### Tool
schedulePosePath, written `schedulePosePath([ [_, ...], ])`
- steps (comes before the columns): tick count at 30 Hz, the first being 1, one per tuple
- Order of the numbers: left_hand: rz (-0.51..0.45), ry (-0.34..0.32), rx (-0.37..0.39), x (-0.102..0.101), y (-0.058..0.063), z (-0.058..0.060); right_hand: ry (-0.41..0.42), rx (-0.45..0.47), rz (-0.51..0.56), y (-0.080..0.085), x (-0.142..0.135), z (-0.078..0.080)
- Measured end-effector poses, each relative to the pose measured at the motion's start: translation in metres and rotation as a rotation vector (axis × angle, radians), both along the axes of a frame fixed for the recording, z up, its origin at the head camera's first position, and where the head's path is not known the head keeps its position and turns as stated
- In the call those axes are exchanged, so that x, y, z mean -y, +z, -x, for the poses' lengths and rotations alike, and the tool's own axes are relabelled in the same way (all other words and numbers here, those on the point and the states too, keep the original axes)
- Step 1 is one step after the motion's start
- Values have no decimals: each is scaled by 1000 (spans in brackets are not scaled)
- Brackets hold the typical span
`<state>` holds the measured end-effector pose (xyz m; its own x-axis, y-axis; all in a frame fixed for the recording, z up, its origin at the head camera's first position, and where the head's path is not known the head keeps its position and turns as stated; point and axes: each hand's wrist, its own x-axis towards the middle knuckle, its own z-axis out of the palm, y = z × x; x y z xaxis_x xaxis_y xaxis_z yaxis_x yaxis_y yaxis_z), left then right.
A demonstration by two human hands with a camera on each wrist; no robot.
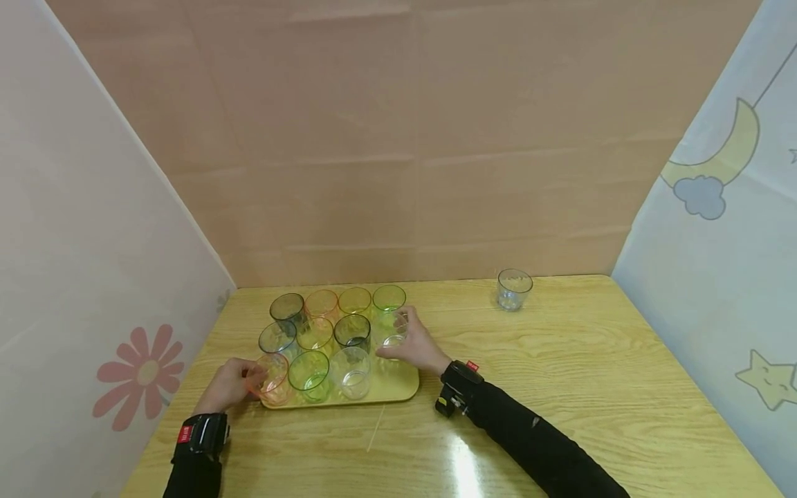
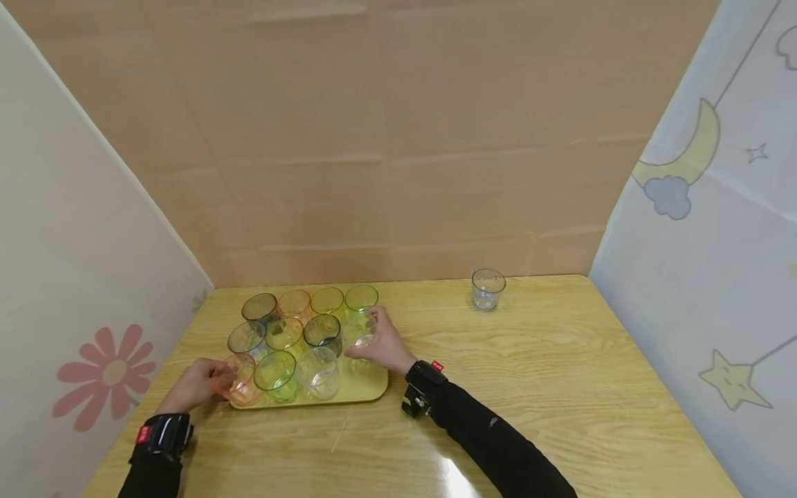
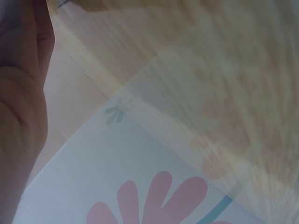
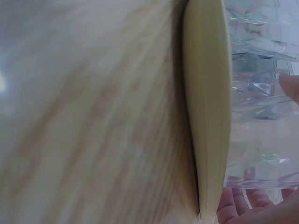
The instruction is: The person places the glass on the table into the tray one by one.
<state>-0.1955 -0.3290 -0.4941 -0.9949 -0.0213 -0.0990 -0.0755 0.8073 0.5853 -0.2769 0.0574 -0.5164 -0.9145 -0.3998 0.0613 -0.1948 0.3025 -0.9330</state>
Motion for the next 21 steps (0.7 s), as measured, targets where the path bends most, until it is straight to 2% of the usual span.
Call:
schedulePosePath([
  [9,-53,4,20,0,0,-1,-57,-8,-68,1,3,2],
  [15,-54,14,24,1,-2,-2,-43,-27,-78,1,2,3],
  [21,-107,29,53,0,-2,-2,-36,-48,-79,2,-6,1],
])
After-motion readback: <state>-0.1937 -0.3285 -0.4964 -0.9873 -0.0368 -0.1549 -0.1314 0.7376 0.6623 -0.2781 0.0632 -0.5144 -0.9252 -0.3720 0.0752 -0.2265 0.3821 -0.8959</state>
